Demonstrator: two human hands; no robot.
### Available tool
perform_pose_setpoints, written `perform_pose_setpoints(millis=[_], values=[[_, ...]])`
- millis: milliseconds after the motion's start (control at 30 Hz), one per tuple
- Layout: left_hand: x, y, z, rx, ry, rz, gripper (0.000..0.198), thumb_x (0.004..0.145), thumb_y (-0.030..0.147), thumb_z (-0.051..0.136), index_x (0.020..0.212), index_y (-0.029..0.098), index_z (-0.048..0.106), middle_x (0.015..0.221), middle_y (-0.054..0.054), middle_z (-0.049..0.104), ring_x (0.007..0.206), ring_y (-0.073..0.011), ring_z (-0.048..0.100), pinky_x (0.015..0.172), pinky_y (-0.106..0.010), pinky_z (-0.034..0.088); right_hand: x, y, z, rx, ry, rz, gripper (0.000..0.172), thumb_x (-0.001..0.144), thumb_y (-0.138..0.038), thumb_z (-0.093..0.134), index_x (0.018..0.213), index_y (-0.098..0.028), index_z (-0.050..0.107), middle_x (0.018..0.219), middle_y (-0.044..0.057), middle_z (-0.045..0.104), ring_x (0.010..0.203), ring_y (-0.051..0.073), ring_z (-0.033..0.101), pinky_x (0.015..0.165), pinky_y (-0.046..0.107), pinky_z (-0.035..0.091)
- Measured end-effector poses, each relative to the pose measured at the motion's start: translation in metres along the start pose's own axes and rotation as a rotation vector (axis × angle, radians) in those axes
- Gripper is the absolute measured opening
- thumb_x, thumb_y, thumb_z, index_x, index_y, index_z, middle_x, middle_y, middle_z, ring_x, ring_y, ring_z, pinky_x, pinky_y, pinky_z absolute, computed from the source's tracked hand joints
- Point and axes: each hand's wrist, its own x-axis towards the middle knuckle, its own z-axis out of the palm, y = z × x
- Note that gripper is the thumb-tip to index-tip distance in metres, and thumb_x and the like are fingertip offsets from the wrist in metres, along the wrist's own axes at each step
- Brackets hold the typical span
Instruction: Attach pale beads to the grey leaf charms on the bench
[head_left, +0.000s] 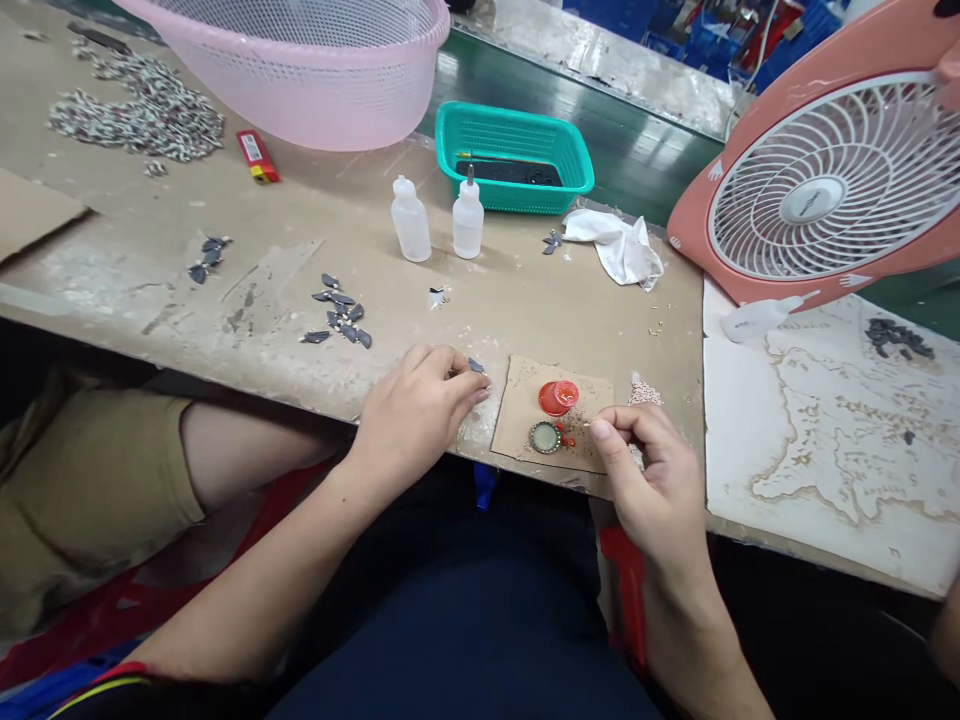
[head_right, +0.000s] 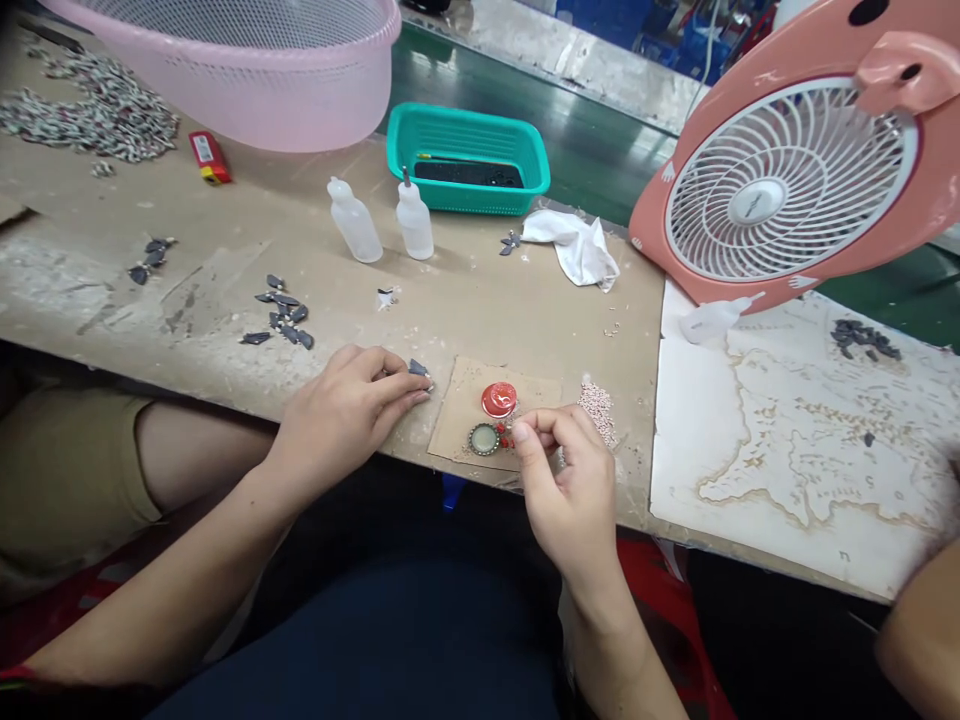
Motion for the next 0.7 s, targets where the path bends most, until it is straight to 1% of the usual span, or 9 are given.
perform_pose_setpoints(millis=[100, 200, 400, 567, 700], values=[[0.004, 0.001, -0.001, 0.016, -0.039, 0.015, 0.013, 0.094, 0.025, 0.061, 0.096, 0.024, 0.074, 0.097, -0.005, 0.067, 0.089, -0.0241, 0.057, 0.063, -0.033, 0.046, 0.008, 0.000, 0.003, -0.035, -0.003, 0.022, 0.017, 0.092, -0.034, 0.060, 0.082, -0.023, 0.067, 0.077, 0.000, 0.059, 0.073, 0.015, 0.054, 0.069, 0.031, 0.046], [0.002, 0.007, -0.004, 0.039, -0.062, 0.026, 0.011, 0.095, 0.024, 0.060, 0.095, 0.022, 0.071, 0.099, -0.006, 0.067, 0.092, -0.0252, 0.057, 0.063, -0.034, 0.046, 0.014, 0.003, 0.006, -0.100, 0.001, 0.037, 0.018, 0.091, -0.037, 0.060, 0.083, -0.023, 0.069, 0.077, 0.001, 0.060, 0.071, 0.016, 0.055, 0.068, 0.031, 0.047], [-0.006, 0.016, -0.009, 0.131, -0.108, 0.089, 0.010, 0.094, 0.018, 0.056, 0.092, 0.018, 0.066, 0.098, -0.009, 0.065, 0.090, -0.0273, 0.058, 0.067, -0.038, 0.049, 0.021, 0.007, 0.008, -0.238, 0.000, -0.012, 0.018, 0.090, -0.035, 0.059, 0.085, -0.022, 0.069, 0.079, 0.002, 0.061, 0.067, 0.015, 0.056, 0.066, 0.032, 0.048], [-0.003, 0.012, -0.013, 0.162, -0.148, 0.124, 0.007, 0.093, 0.017, 0.058, 0.093, 0.019, 0.065, 0.096, -0.008, 0.064, 0.089, -0.0281, 0.058, 0.071, -0.041, 0.050, 0.025, 0.005, 0.007, -0.340, -0.002, -0.041, 0.017, 0.090, -0.034, 0.060, 0.084, -0.021, 0.069, 0.078, 0.001, 0.060, 0.065, 0.015, 0.056, 0.064, 0.032, 0.047], [0.000, 0.009, -0.016, 0.181, -0.161, 0.166, 0.005, 0.090, 0.015, 0.060, 0.091, 0.019, 0.063, 0.095, -0.009, 0.063, 0.090, -0.0288, 0.057, 0.069, -0.041, 0.048, 0.027, 0.002, 0.006, -0.406, -0.014, -0.080, 0.016, 0.089, -0.033, 0.060, 0.082, -0.021, 0.069, 0.076, 0.001, 0.060, 0.067, 0.015, 0.055, 0.065, 0.032, 0.045]])
